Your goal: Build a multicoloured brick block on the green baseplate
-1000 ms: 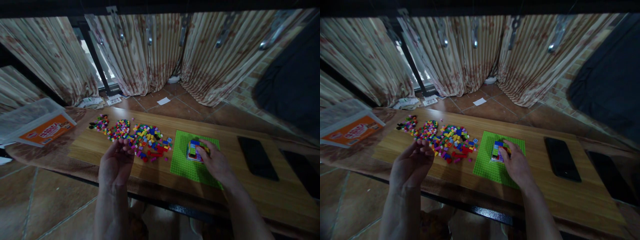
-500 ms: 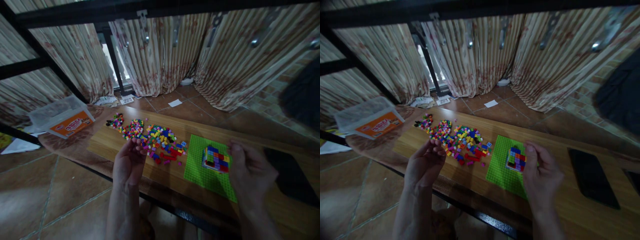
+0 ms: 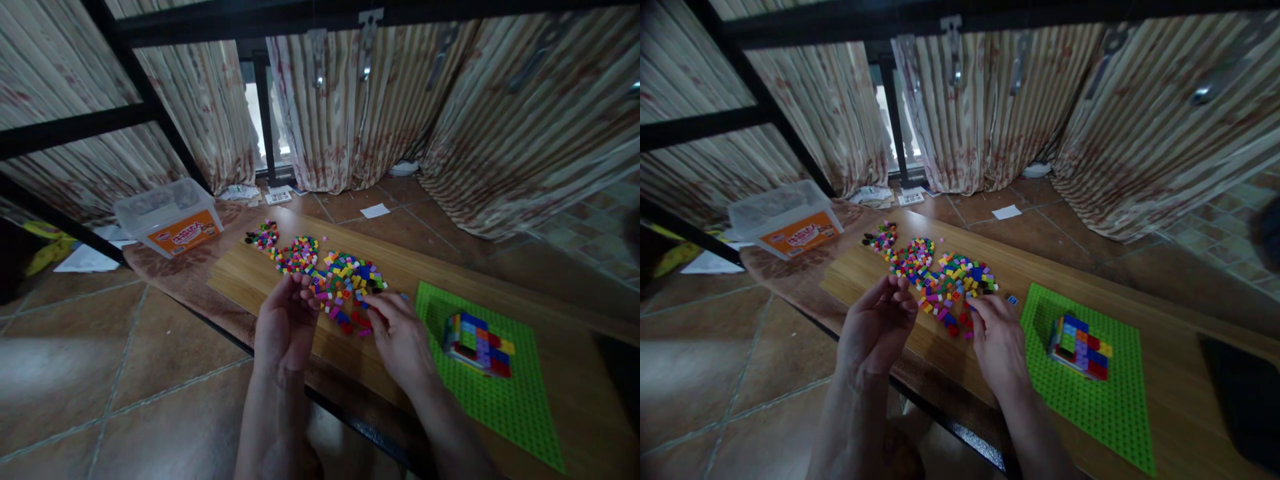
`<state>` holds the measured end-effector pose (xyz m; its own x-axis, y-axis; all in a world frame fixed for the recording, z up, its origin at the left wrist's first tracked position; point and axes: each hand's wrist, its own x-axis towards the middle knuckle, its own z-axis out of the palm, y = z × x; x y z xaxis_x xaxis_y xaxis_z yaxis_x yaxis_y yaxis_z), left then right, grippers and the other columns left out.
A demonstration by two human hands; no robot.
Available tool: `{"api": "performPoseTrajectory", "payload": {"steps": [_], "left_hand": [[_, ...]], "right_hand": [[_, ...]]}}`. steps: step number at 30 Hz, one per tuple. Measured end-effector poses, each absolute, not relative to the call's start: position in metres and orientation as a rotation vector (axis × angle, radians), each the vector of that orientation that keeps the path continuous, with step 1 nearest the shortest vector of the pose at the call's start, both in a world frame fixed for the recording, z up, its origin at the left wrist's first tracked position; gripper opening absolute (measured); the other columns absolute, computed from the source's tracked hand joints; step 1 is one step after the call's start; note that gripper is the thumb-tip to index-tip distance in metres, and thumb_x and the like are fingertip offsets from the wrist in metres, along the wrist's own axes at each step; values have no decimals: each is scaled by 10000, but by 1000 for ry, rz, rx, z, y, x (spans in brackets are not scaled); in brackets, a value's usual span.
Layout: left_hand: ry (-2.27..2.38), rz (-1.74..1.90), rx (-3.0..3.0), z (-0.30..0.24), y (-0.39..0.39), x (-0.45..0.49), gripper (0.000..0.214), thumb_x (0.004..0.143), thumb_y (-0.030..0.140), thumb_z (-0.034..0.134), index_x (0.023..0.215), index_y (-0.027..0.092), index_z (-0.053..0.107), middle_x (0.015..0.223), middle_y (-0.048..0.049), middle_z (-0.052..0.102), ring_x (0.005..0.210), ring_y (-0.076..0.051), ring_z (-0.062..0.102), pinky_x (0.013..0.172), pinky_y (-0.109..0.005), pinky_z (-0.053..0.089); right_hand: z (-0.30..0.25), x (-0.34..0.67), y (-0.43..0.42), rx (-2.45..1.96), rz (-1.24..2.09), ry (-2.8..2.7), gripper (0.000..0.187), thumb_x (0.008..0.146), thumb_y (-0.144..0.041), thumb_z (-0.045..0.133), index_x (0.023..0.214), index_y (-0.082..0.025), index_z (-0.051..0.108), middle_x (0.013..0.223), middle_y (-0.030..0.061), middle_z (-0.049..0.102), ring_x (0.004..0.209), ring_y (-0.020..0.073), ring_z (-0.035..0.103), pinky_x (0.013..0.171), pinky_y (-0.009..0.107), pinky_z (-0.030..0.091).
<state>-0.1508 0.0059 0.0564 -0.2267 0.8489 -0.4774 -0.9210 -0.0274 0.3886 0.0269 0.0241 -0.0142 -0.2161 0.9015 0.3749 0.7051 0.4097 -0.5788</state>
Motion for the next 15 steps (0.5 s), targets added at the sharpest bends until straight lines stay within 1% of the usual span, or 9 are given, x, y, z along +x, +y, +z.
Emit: {"api": "performPoseTrajectory", "payload": {"steps": [4,8,12,15], "left_hand": [[717,1654,-144,57,5,-155,250,920,154,479,725,99,625,667,-16,606,499,-47,522,493,-156,463],[709,1649,-163,58,5,-156,254,920,154,479,715,102,619,661,-15,605,492,-45,515,493,-158,466],[711,1650,-189,59,4,-156,255,920,151,476,714,102,618,662,-16,607,494,-42,518,491,-154,463],[708,1650,-191,60,4,-156,249,918,149,479,718,99,619,655,-15,605,486,-44,516,483,-159,462]], "right_hand": [[-16,19,46,-1331,286,-2140,309,874,-128,500,1087,-220,704,1075,81,637,1014,253,551,905,412,469],[-18,15,66,-1294,247,-2262,335,864,-108,485,1080,-226,713,1070,81,636,987,256,528,890,415,465],[-23,14,78,-1275,228,-2330,346,878,-103,451,1012,-252,733,1029,78,635,977,252,513,857,401,462],[-25,13,82,-1273,230,-2344,306,877,-126,468,968,-252,732,994,75,632,970,246,517,844,388,458]]}}
